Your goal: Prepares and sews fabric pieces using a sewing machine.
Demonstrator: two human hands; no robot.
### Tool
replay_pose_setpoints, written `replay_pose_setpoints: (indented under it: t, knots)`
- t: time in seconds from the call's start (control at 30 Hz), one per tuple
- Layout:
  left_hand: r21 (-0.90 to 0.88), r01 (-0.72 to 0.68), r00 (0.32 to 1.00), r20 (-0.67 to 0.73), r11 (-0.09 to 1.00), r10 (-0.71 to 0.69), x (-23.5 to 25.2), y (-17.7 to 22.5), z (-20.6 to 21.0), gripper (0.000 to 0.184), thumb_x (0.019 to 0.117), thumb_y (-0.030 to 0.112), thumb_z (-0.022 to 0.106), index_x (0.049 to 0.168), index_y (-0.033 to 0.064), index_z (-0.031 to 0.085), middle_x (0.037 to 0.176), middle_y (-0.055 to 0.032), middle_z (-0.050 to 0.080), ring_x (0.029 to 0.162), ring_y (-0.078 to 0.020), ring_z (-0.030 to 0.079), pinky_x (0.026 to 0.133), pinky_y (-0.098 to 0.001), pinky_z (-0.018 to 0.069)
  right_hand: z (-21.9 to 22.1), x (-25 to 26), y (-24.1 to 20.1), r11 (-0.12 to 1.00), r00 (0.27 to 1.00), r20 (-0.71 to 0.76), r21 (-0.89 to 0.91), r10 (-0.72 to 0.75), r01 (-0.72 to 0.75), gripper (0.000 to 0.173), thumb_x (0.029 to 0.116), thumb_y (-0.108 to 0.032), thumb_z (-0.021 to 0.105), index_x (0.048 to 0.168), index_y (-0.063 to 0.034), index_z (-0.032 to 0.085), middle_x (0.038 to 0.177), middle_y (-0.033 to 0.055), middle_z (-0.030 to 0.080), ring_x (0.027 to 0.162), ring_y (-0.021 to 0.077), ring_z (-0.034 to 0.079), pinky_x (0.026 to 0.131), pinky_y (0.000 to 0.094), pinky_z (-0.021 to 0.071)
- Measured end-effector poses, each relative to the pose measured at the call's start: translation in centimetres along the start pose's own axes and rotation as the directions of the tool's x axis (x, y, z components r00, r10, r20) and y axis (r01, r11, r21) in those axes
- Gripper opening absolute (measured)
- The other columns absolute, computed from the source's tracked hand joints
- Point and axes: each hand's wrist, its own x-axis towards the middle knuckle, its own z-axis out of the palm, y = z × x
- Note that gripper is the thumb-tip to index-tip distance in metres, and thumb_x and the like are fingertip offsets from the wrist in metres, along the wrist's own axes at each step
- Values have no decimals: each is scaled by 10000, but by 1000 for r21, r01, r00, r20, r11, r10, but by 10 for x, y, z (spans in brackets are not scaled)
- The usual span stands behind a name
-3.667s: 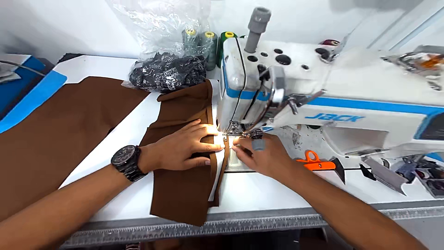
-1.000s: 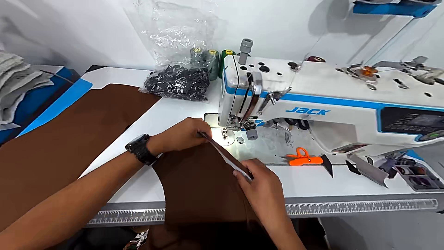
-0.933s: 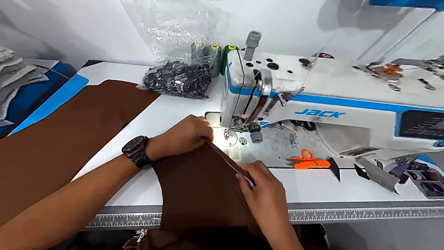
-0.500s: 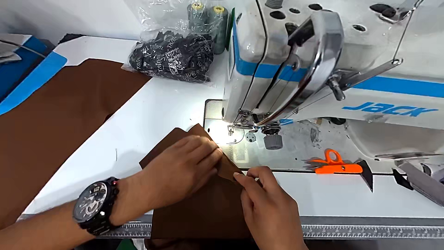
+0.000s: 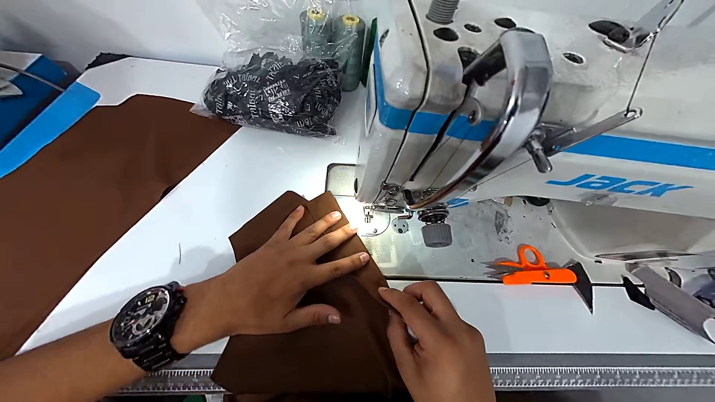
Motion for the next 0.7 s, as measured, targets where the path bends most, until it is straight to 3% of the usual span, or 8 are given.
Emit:
replay_pose_setpoints:
  t: [0.17,0.4,0.7]
  knots:
    - [-32,-123,991,44,992,124,14,-35,-6,667,1001,732,204,1575,441,380,1687,-39,290,1569,-284,225,1213,-701,173,16,9,-17,995,997,-63,-86,37,-42,195,898,-175,626,985,-170,800,822,2,658,593,85,610,435,239,474]
    - [-125,-335,937,57,934,344,37,-80,-16,615,1008,702,264,1510,432,495,1612,-23,433,1552,-265,277,1230,-672,173,34,20,-44,983,981,-123,-89,149,-160,164,887,-198,629,912,-144,782,772,-17,650,544,75,594,405,234,446]
    - [-150,-368,924,56,918,379,55,-97,-21,587,1005,701,275,1456,446,550,1488,-23,572,1511,-249,364,1233,-648,187,37,30,-46,972,970,-128,-81,207,-218,188,883,-202,630,954,-138,792,773,-18,647,532,65,587,398,227,441]
